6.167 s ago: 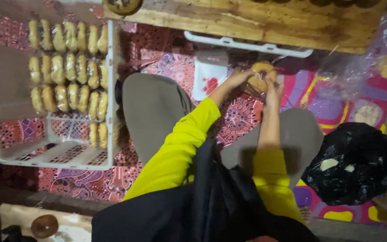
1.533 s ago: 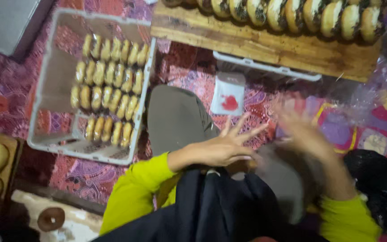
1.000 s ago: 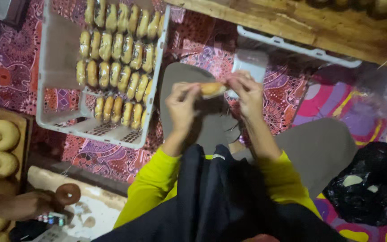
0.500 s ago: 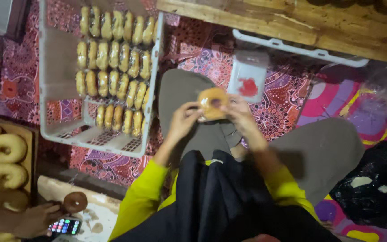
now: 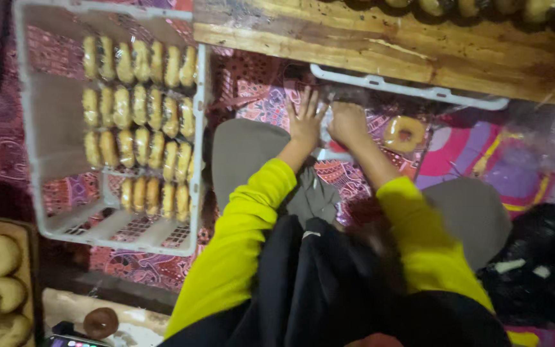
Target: The person sits on the floor and repeatedly picks up pastries from a wooden board, places them into small plastic bags, and arranges the packaged pastries in a white plastic crate. The person handles the pastries one at a time throughout the episode.
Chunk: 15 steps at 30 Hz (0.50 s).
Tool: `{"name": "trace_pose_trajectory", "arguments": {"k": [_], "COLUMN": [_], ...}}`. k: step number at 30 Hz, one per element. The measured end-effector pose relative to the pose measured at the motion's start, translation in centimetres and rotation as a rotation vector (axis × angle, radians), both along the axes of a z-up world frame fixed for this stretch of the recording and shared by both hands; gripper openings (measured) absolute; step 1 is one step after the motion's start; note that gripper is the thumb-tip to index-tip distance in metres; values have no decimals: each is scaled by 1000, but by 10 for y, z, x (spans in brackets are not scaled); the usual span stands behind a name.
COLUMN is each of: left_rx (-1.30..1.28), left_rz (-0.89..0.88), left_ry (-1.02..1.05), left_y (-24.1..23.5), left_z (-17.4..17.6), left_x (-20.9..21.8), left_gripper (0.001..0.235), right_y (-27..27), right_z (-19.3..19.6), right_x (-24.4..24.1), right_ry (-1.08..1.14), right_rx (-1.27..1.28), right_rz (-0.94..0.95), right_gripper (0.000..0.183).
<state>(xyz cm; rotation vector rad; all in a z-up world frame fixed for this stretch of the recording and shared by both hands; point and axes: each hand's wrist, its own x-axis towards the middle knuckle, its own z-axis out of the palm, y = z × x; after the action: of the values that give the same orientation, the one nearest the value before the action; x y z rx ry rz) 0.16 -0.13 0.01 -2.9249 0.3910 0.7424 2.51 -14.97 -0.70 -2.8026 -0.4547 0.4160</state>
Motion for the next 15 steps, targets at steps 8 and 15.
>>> {"name": "trace_pose_trajectory", "arguments": {"k": [8,15], "left_rx": [4,-1753], "left_rz": [-57,1075], "left_ry": [36,271], "left_y": [-9,-13], "left_z": [19,45], "left_x": [-3,-68], "left_gripper": [116,91], "right_y": [-5,-42], "right_z": [-13,152], "right_x": [38,-97], "right_ry": [676,-135], "right_rx": [12,557], "right_rz": [76,130], "right_gripper": [29,70]}}
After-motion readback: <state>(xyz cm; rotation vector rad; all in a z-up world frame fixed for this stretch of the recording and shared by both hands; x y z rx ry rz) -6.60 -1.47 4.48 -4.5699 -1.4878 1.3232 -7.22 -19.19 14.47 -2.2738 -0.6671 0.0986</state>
